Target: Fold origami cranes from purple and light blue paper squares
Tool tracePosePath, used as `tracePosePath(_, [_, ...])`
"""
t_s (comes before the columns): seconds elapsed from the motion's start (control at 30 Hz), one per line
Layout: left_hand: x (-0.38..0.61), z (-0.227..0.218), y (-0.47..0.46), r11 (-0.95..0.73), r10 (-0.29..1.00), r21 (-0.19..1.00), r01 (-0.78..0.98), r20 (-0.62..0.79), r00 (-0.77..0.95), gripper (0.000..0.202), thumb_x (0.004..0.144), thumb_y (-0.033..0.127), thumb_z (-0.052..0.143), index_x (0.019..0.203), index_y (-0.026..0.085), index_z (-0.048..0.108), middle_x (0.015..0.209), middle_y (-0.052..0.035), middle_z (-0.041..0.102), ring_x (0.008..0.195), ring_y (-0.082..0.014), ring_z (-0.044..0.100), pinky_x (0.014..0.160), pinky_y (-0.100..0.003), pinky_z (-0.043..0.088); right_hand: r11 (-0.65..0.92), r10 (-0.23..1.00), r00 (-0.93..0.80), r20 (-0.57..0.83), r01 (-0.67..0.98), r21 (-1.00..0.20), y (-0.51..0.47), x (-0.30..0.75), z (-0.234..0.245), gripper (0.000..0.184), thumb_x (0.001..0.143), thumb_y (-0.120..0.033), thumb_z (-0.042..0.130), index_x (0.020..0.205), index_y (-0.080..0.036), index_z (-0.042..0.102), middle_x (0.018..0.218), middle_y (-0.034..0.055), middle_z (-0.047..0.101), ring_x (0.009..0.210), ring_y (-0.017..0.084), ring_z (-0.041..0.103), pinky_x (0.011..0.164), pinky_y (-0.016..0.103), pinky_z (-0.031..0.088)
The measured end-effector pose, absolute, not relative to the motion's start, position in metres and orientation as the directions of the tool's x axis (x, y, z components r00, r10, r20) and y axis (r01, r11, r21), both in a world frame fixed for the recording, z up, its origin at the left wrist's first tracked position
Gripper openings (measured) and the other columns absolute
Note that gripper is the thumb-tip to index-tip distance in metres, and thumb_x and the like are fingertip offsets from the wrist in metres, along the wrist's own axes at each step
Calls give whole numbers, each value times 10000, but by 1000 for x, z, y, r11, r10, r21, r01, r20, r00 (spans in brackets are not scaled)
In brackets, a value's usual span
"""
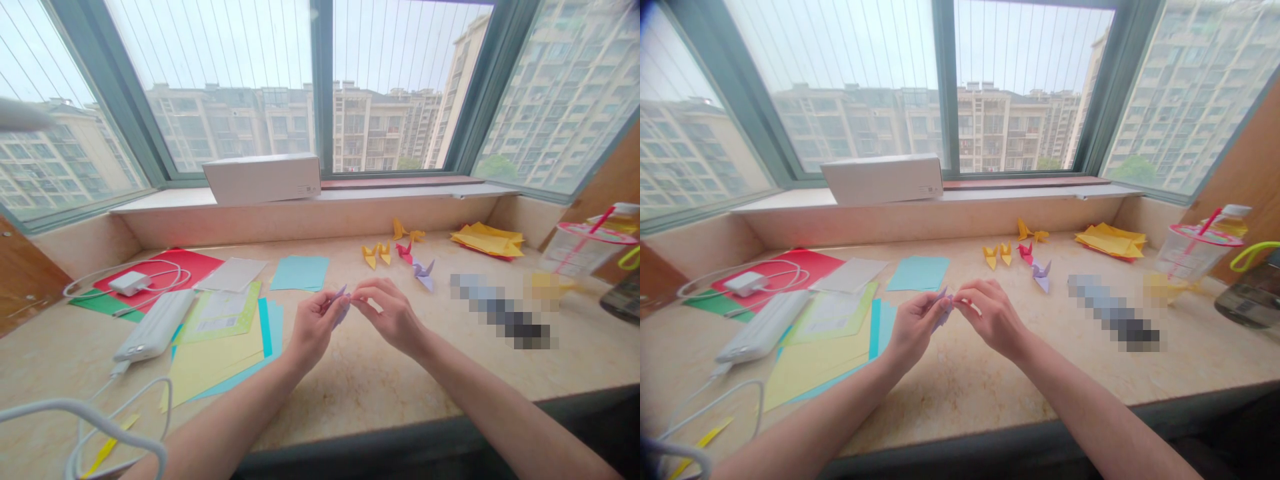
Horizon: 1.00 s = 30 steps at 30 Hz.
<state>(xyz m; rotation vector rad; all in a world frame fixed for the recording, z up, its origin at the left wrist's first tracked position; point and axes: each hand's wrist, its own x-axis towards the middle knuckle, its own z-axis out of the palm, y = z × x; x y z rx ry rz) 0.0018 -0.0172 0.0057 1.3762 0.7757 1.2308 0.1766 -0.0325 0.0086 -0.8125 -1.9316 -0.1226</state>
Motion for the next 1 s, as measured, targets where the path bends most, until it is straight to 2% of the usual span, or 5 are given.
tracePosePath(0.13, [2, 5, -17, -206, 935, 962, -182, 248, 254, 380, 764, 494, 745, 753, 120, 681, 564, 29, 514, 504, -60, 388, 474, -183, 285, 773, 482, -291, 827, 585, -244, -33, 175, 10, 69, 926, -149, 608, 959, -206, 631, 915, 56, 691, 840, 186, 645, 810, 366, 473])
tracePosePath(0.43, [3, 7, -19, -189, 936, 967, -170, 230, 266, 378, 757, 493, 750, 828, 124, 711, 590, 20, 549, 522, -68, 414, 483, -184, 296, 720, 584, -181, 791, 566, -402, -36, 169, 9, 70, 913, -163, 574, 861, -209, 575, 835, 25, 621, 782, 178, 621, 775, 350, 498])
tracePosePath(0.73, [3, 5, -20, -170, 941, 968, -183, 215, 262, 383, 752, 493, 760, 849, 124, 725, 571, 23, 532, 499, -63, 402, 468, -186, 266, 711, 615, -165, 771, 539, -452, -36, 167, 9, 49, 900, -171, 577, 870, -206, 594, 973, 74, 622, 960, 219, 626, 866, 390, 499])
tracePosePath(0.87, [3, 11, -22, -128, 952, 974, -188, 174, 253, 410, 724, 511, 774, 832, 120, 715, 535, 40, 499, 467, -53, 372, 449, -184, 244, 700, 625, -127, 771, 527, -481, -37, 166, 10, 69, 884, -157, 588, 838, -208, 597, 944, 56, 618, 907, 204, 629, 841, 373, 506])
tracePosePath(1.0, [3, 12, -21, -78, 964, 969, -236, 134, 230, 398, 717, 491, 788, 827, 119, 698, 572, 30, 546, 477, -50, 404, 456, -179, 255, 683, 645, -89, 759, 513, -521, -37, 165, 9, 26, 878, -202, 632, 869, -208, 608, 903, 38, 606, 793, 176, 610, 768, 349, 520])
